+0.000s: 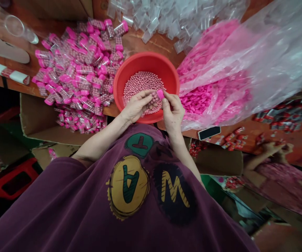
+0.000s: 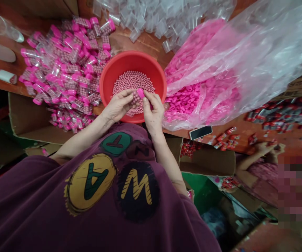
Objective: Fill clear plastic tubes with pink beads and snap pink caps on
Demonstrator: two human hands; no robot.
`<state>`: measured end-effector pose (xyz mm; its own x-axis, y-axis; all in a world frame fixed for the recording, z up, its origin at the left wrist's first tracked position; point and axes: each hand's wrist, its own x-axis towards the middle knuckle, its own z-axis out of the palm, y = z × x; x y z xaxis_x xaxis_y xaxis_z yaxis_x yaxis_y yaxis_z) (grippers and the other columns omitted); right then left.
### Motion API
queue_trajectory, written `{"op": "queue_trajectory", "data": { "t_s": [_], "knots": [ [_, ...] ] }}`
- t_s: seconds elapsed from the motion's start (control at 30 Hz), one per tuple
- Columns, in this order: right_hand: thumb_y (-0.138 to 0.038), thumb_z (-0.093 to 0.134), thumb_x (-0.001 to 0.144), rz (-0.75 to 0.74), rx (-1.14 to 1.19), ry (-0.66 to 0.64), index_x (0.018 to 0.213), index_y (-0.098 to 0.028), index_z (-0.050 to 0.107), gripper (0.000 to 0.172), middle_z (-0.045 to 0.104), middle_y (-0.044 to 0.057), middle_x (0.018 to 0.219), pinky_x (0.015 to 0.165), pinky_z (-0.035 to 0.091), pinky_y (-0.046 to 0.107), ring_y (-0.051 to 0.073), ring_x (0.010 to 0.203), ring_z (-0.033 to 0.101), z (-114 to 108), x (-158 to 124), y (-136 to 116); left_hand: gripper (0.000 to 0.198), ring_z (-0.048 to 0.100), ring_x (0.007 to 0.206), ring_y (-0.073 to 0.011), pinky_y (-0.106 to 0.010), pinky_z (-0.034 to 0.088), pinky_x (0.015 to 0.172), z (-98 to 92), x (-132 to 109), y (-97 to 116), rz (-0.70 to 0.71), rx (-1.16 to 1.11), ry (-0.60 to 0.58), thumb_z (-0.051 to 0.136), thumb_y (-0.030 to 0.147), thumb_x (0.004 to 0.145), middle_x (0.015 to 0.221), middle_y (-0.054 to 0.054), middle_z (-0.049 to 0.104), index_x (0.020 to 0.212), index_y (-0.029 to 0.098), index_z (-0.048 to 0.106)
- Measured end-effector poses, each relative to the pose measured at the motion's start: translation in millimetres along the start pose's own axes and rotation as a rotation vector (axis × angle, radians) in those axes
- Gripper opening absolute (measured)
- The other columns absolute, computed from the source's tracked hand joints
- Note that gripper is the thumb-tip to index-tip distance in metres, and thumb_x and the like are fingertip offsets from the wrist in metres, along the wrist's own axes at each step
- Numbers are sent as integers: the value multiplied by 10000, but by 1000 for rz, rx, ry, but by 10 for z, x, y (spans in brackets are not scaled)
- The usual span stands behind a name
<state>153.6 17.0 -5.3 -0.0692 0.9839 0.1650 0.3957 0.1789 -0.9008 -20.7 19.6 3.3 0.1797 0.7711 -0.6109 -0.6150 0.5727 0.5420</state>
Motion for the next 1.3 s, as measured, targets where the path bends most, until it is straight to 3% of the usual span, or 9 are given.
{"op": "queue_trajectory", "data": {
  "t_s": [0.27, 0.53, 0.8, 1.0, 1.3],
  "knots": [
    [-460, 566, 1139, 2, -179, -84, 1324, -317, 814, 340, 814, 60, 1169, 1001, 673, 466, 218, 1067, 768, -82, 14, -189, 135, 776, 864, -105, -259, 629, 894, 21, -45, -28, 2, 18, 5, 799, 250, 1014, 1054, -33, 816, 1137, 199, 776],
    [-402, 553, 1148, -57, -248, -136, 1306, -302, 818, 324, 826, 69, 1190, 999, 683, 438, 218, 1080, 784, -101, 40, -205, 95, 746, 857, -99, -246, 614, 898, 102, -124, -3, -13, 43, 57, 715, 225, 1062, 1013, -22, 794, 1142, 198, 758],
    [-369, 556, 1144, -110, -209, -5, 1325, -318, 817, 321, 831, 59, 1166, 997, 690, 452, 215, 1067, 788, -129, 70, -292, 215, 683, 740, -72, -207, 554, 743, 287, -171, 133, 147, 150, 12, 888, 271, 940, 902, 21, 748, 1086, 210, 743],
    [-354, 598, 1127, -182, -99, 34, 1328, -327, 820, 301, 853, 61, 1175, 992, 694, 450, 214, 1068, 807, -230, 210, -374, 237, 697, 732, -81, -231, 553, 730, 442, -200, 273, 263, 161, -64, 914, 256, 911, 877, 26, 727, 1053, 212, 729],
    [-321, 612, 1119, -293, -66, 123, 1329, -350, 820, 297, 848, 36, 1176, 968, 711, 423, 193, 1072, 810, -386, 321, -501, 242, 693, 752, -80, -226, 564, 756, 707, -321, 473, 301, 190, -134, 927, 272, 888, 884, 16, 753, 1033, 198, 748]
  ]
}}
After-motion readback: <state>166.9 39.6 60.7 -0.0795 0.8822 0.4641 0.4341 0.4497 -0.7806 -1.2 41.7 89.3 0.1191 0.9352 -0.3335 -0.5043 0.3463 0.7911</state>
